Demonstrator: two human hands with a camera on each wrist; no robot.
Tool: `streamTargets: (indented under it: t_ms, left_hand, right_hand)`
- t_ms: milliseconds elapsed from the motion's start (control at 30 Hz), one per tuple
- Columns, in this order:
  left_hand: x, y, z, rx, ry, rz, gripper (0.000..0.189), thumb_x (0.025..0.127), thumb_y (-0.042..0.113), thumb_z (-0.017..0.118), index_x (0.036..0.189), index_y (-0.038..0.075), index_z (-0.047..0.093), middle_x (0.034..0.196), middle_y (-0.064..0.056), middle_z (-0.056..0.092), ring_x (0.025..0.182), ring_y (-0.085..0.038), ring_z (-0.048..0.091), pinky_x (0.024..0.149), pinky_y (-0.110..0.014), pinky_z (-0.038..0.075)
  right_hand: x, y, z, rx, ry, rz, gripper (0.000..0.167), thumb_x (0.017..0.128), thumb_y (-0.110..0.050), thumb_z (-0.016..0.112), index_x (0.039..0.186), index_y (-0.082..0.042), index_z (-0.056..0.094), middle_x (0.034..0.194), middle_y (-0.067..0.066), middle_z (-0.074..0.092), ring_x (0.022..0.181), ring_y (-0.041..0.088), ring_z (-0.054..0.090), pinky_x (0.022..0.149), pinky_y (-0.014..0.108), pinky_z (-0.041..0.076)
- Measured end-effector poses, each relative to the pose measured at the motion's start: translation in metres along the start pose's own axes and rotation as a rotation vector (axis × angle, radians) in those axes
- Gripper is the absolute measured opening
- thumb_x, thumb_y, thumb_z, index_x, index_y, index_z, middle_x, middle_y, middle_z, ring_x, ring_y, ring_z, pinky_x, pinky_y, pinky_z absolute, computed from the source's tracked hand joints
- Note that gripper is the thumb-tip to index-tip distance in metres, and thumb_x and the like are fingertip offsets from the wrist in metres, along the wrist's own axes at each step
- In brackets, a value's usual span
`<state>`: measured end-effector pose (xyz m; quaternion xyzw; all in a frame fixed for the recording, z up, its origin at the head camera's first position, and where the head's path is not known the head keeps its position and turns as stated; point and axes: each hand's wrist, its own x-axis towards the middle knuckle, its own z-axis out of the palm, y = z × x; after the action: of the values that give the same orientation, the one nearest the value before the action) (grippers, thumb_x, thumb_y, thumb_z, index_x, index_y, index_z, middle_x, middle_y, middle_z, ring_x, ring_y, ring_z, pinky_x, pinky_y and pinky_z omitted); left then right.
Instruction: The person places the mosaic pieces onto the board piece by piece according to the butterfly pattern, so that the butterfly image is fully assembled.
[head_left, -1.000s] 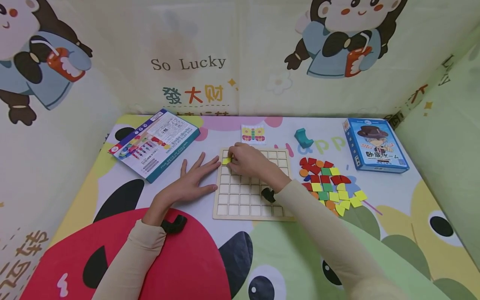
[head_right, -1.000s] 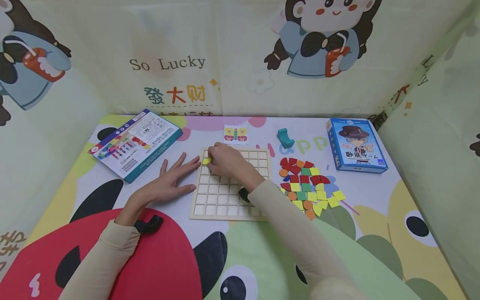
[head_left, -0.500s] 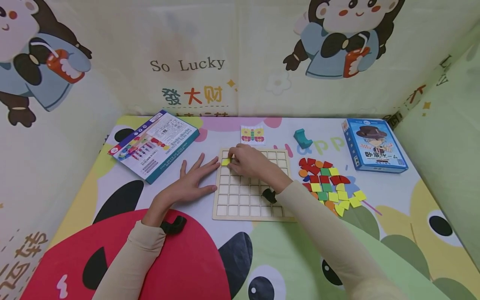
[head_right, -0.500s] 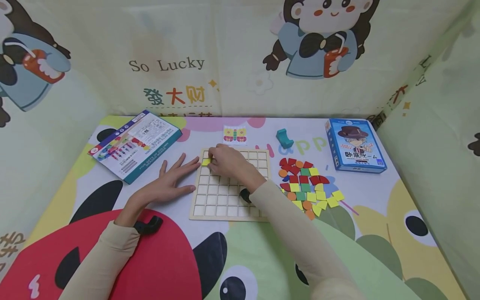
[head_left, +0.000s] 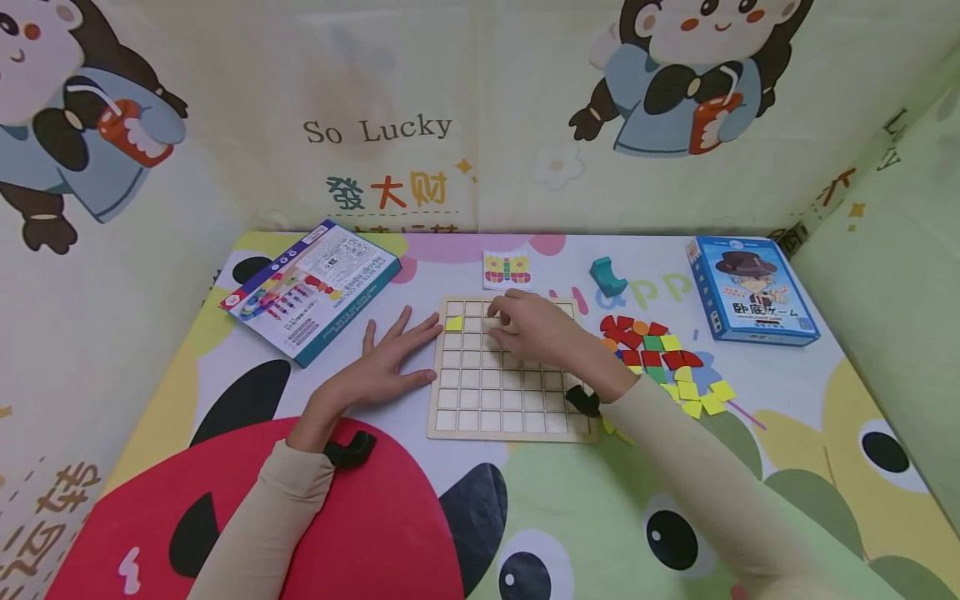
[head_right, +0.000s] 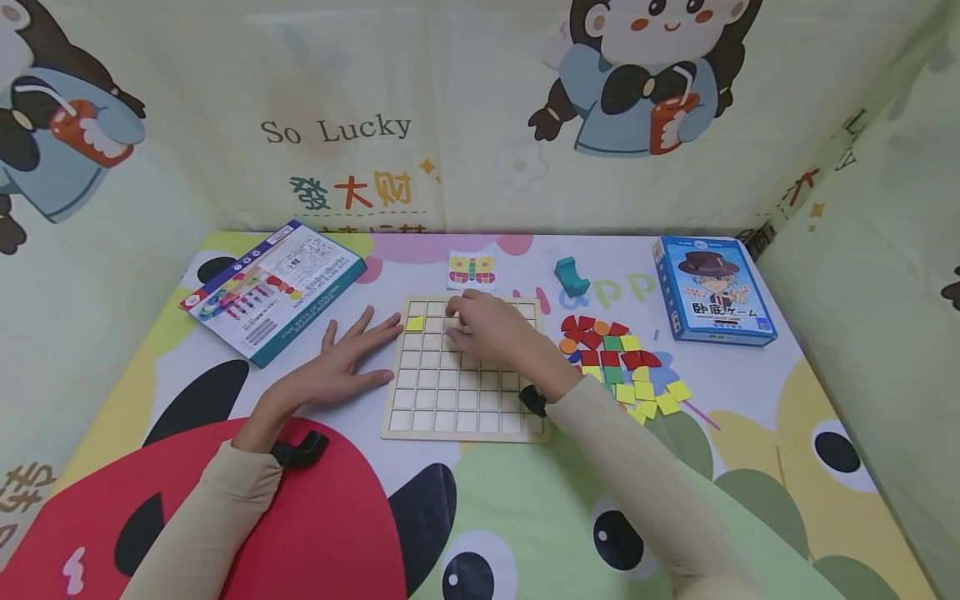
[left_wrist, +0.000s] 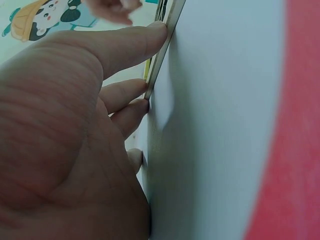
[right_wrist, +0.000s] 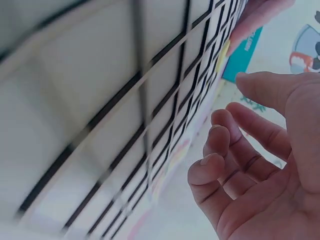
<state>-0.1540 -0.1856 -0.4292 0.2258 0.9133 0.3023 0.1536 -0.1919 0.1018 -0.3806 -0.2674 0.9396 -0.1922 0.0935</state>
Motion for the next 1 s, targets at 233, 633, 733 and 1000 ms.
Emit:
streamTargets:
  t_ms: [233,633,733,1000]
  left_hand:
    - [0.001,0.002,0.0,0.003,0.002,-0.004,0.083,0.097,0.036,0.073,0.168,0.026,0.032,0.179,0.001,0.023,0.169,-0.035,-0.007,0.124,-0.073,-0.022]
    - [0.0,0.0,-0.001,0.003,0.0,-0.001,0.082,0.097,0.038,0.073,0.168,0.025,0.033,0.179,0.0,0.023,0.169,-0.035,-0.007,0.123,-0.073,-0.022]
    - [0.0,0.0,-0.001,0.004,0.001,-0.001,0.082,0.097,0.039,0.073,0.168,0.026,0.033,0.179,0.0,0.023,0.169,-0.035,-0.007,0.123,-0.074,-0.022]
    - [0.001,0.0,0.0,0.003,-0.001,0.002,0.082,0.097,0.039,0.073,0.168,0.025,0.033,0.179,-0.001,0.023,0.169,-0.036,-0.007,0.123,-0.074,-0.022]
  right_hand:
    - [-0.043,0.035,-0.015,0.001,0.066,-0.018,0.03,0.097,-0.022,0.077,0.122,-0.006,0.073,0.101,0.008,0.072,0.104,0.031,0.071,0.099,0.05,0.057]
    - [-0.111,0.066,-0.025,-0.046,0.053,0.022,0.022,0.095,-0.019,0.079,0.114,-0.009,0.076,0.097,0.002,0.072,0.083,0.013,0.062,0.07,0.023,0.057]
    - [-0.122,0.07,-0.022,-0.058,0.016,0.052,0.022,0.094,-0.021,0.081,0.114,-0.012,0.076,0.098,0.0,0.072,0.089,0.013,0.063,0.074,0.025,0.059]
    - [-0.14,0.074,-0.014,-0.037,-0.02,0.089,0.027,0.09,-0.025,0.086,0.113,-0.015,0.078,0.092,-0.006,0.069,0.085,0.009,0.059,0.069,0.021,0.054]
